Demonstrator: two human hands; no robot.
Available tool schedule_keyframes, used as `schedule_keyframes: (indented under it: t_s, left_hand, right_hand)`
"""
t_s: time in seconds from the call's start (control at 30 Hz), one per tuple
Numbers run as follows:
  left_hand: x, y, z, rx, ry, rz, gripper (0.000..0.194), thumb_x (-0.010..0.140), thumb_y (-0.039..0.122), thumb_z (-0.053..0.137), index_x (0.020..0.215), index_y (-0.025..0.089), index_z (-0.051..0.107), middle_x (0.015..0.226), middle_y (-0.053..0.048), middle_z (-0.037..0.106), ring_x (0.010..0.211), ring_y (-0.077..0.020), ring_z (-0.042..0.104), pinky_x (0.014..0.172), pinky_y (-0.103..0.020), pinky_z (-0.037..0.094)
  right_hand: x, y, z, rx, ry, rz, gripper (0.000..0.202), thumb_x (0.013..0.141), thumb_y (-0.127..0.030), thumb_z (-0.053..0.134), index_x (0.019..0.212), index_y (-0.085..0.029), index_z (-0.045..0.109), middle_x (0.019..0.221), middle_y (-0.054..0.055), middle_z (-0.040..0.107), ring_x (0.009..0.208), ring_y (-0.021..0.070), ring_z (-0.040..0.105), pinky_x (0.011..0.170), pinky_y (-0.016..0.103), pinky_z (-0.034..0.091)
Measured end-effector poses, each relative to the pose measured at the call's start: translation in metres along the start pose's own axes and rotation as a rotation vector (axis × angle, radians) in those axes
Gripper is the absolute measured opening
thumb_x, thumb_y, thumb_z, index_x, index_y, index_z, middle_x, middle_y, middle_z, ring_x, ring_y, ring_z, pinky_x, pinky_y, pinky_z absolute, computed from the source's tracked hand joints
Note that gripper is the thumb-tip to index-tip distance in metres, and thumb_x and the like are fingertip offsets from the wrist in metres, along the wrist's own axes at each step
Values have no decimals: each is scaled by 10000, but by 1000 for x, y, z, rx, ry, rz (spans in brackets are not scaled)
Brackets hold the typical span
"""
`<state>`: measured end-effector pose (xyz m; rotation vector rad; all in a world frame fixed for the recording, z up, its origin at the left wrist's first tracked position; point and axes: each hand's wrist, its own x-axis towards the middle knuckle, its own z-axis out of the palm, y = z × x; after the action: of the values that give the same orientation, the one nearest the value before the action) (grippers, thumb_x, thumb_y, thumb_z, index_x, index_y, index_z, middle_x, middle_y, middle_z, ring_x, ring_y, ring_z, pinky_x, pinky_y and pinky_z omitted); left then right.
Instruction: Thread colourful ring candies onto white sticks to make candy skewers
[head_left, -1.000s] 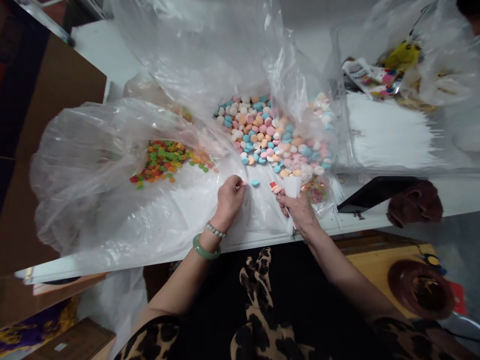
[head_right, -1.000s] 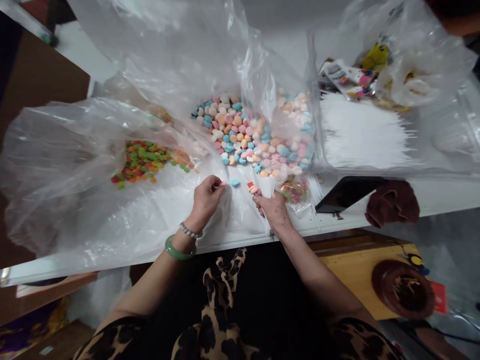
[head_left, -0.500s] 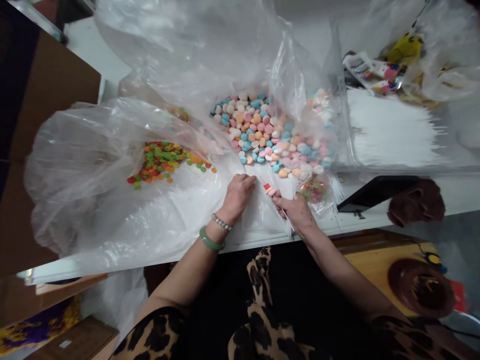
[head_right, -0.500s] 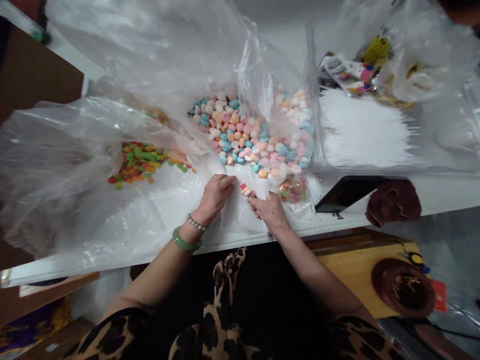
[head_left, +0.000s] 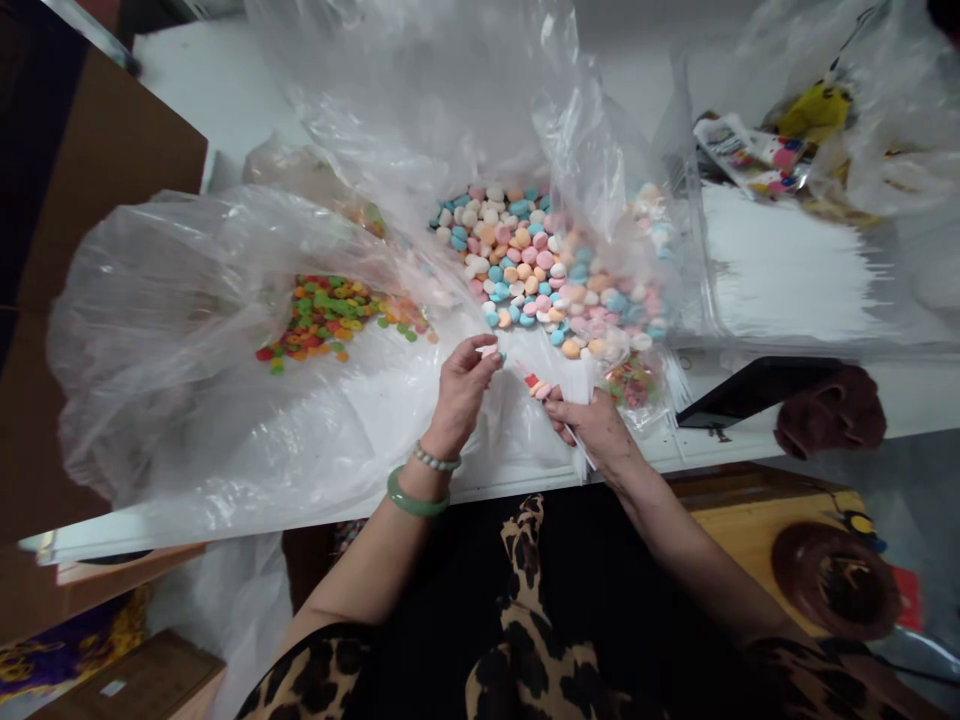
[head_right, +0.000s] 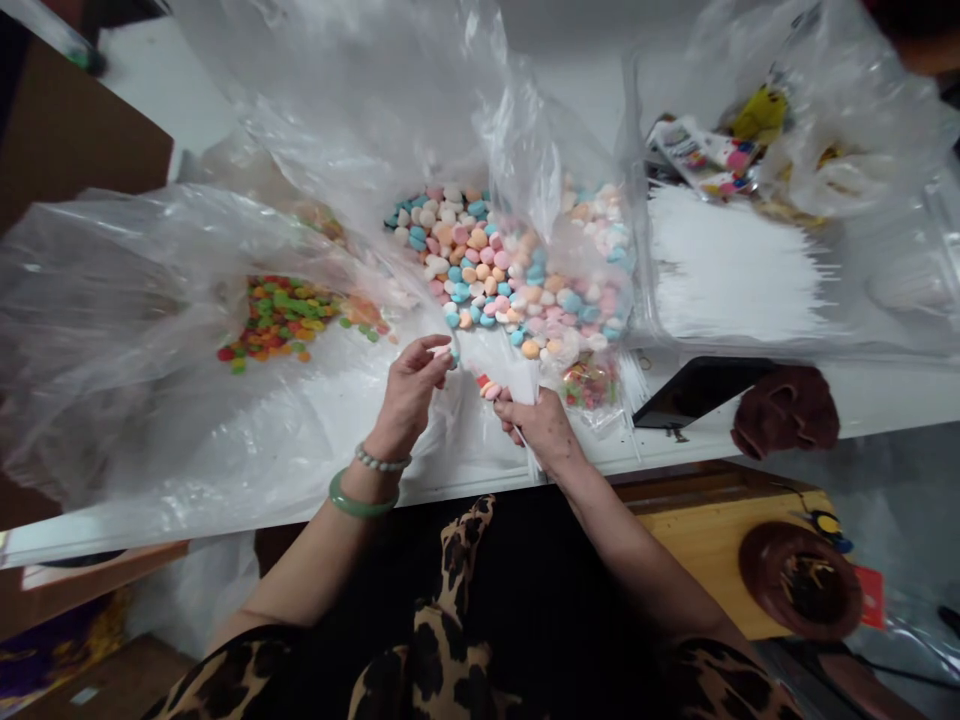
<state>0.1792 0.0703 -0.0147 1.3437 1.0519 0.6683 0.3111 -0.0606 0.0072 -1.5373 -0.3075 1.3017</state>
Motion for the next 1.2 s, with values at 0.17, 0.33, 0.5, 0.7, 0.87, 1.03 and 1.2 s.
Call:
schedule_keyframes:
  t_s: [0.17,0.33,0.5,0.7,0.87,1.03,1.2]
  left_hand:
    - [-9,15,-9,-585,-131,-397,314,689,315,784,933,145,684,704,-4,610,540,-61,497,523,-204,389]
    - [-13,13,-13,-663,-134,-422,299,698,264,788,946,128,690,705,-5,618,544,-55,525,522,-187,419]
    - [-11,6,-15,-669,-138,-420,323,710,308,779,969,136,691,697,-2,612,551,-60,531,526,-188,432]
    - [-18,5,-7,-488,-93,-303,343,720,363,756,971,135,704,695,-2,613,548,-64,511,551,-210,424]
    - [-27,-4,3,-111,-49,-110,281,837,394,614,950,154,705,627,12,565,557,-92,488,567,-224,408]
    - [-32,-15,12,101,39,-56,308,920,408,477,1020,188,668,627,10,553,573,-123,501,581,-239,400]
    - [-35,-9,18,315,122,58,256,926,320,472,1056,212,664,834,-43,672,740,-172,596,714,-275,432]
  right_hand:
    - [-18,-7,12,-285,-10,-73,138,642,-288,646,715,-173,665,491,-49,512,434,92,432,418,215,356]
    - [-17,-2,15,-341,20,-127,109,662,-294,633,670,-186,629,504,-53,512,445,94,431,444,222,356]
    - [-13,2,13,-395,42,-110,103,668,-290,641,672,-187,629,504,-53,524,450,101,440,464,229,368]
    - [-9,1,14,-476,60,-133,100,662,-290,637,670,-191,649,510,-48,537,488,120,477,490,235,371]
    - [-2,8,18,-550,86,-143,164,679,-335,644,619,-184,621,506,-33,544,523,137,507,521,242,378]
    - [7,17,26,-568,124,-167,179,697,-366,642,678,-188,646,498,-27,546,537,154,530,528,248,383]
    - [16,11,33,-632,135,-206,244,736,-427,617,687,-191,656,482,-6,547,559,179,553,534,262,390]
